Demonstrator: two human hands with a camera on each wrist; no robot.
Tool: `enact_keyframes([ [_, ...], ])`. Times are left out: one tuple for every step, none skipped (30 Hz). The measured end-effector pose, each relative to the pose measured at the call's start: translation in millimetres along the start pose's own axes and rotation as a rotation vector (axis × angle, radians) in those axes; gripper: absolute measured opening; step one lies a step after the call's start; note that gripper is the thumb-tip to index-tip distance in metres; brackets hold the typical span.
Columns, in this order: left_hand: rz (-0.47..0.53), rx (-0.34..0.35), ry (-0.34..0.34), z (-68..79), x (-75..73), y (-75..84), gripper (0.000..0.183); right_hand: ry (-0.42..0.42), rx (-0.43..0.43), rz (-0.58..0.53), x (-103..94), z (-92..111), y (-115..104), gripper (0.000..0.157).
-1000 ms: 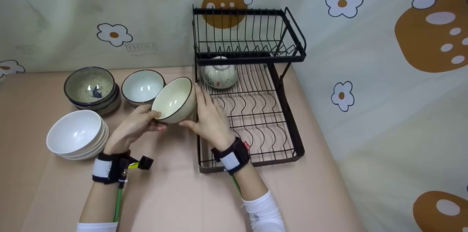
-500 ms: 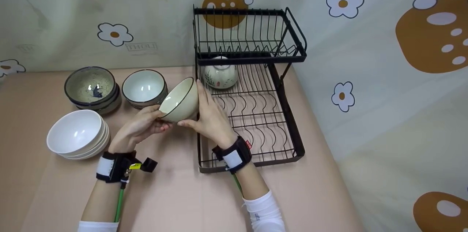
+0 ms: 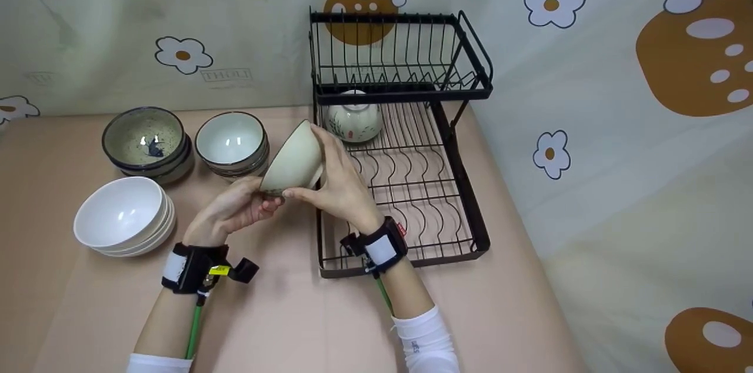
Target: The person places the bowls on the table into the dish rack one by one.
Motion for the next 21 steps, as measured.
enact_keyframes([
  [0.019,-0.005,-0.01,-0.3,0.6,-0.8,0.029,0.006,0.009,-0.018,0.6,-0.2,0.7,0.111],
  [0.038,-0.01,-0.02,-0.5,1.3,-1.6,0.029,0.011,0.018,-0.032,1.2,-0.2,1.4,0.11],
  [0.055,-0.014,-0.03,-1.0,1.8,-2.6,0.028,0.02,0.023,-0.045,1.6,-0.4,1.7,0.109],
  [0.071,-0.018,-0.039,-1.1,2.7,-3.2,0.028,0.03,0.029,-0.062,2.2,-0.5,2.0,0.108],
  [0.085,-0.022,-0.041,-1.1,3.6,-3.8,0.028,0.042,0.031,-0.08,2.8,-0.7,2.3,0.108],
  [0.096,-0.024,-0.041,-1.2,4.6,-4.5,0.028,0.056,0.033,-0.103,3.6,-0.8,2.3,0.107],
  [0.103,-0.026,-0.042,-1.1,5.7,-5.0,0.029,0.07,0.036,-0.129,4.4,-0.7,2.1,0.107],
  [0.102,-0.026,-0.047,-1.2,6.9,-5.6,0.029,0.083,0.038,-0.154,5.4,-0.7,1.9,0.107],
  [0.095,-0.024,-0.051,-1.4,8.0,-6.3,0.03,0.094,0.04,-0.183,6.6,-0.7,1.5,0.108],
  [0.087,-0.025,-0.049,-1.5,9.3,-6.8,0.031,0.105,0.047,-0.214,7.8,-0.5,1.0,0.108],
  [0.078,-0.025,-0.052,-1.8,10.5,-7.5,0.032,0.114,0.053,-0.243,9.0,-0.3,0.7,0.11],
  [0.065,-0.026,-0.062,-2.5,11.5,-8.4,0.033,0.122,0.059,-0.277,10.2,-0.2,0.4,0.111],
  [0.055,-0.03,-0.074,-3.2,12.4,-9.2,0.034,0.13,0.063,-0.303,11.1,0.0,-0.2,0.114],
  [0.047,-0.033,-0.083,-4.2,12.9,-10.2,0.034,0.139,0.067,-0.323,11.9,0.2,-0.7,0.116],
  [0.046,-0.039,-0.085,-4.9,13.4,-11.2,0.034,0.147,0.072,-0.345,12.7,0.2,-1.1,0.117],
  [0.049,-0.047,-0.087,-5.7,13.9,-12.2,0.034,0.156,0.073,-0.361,13.1,0.1,-1.6,0.119],
  [0.051,-0.053,-0.091,-6.3,14.3,-13.3,0.033,0.164,0.075,-0.374,13.2,0.1,-2.0,0.12],
  [0.048,-0.058,-0.09,-6.9,14.6,-14.4,0.033,0.171,0.079,-0.373,13.4,0.2,-1.8,0.121],
  [0.043,-0.061,-0.086,-7.3,15.2,-15.3,0.031,0.178,0.084,-0.369,13.3,0.3,-1.6,0.121],
  [0.035,-0.061,-0.078,-7.7,15.9,-16.4,0.03,0.181,0.093,-0.37,13.2,0.3,-1.2,0.122],
  [0.026,-0.06,-0.071,-7.8,17.1,-17.3,0.029,0.185,0.104,-0.368,12.8,0.3,-0.7,0.122],
])
Point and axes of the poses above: each hand's wrist, its own z-axis away from the middle knuckle, its own x-axis out of the palm, y = z × x, the point moved 3 cm from there along -z, towards the middle knuckle, and after that the axes turned 11 degrees about z, right-handed, at the moved point
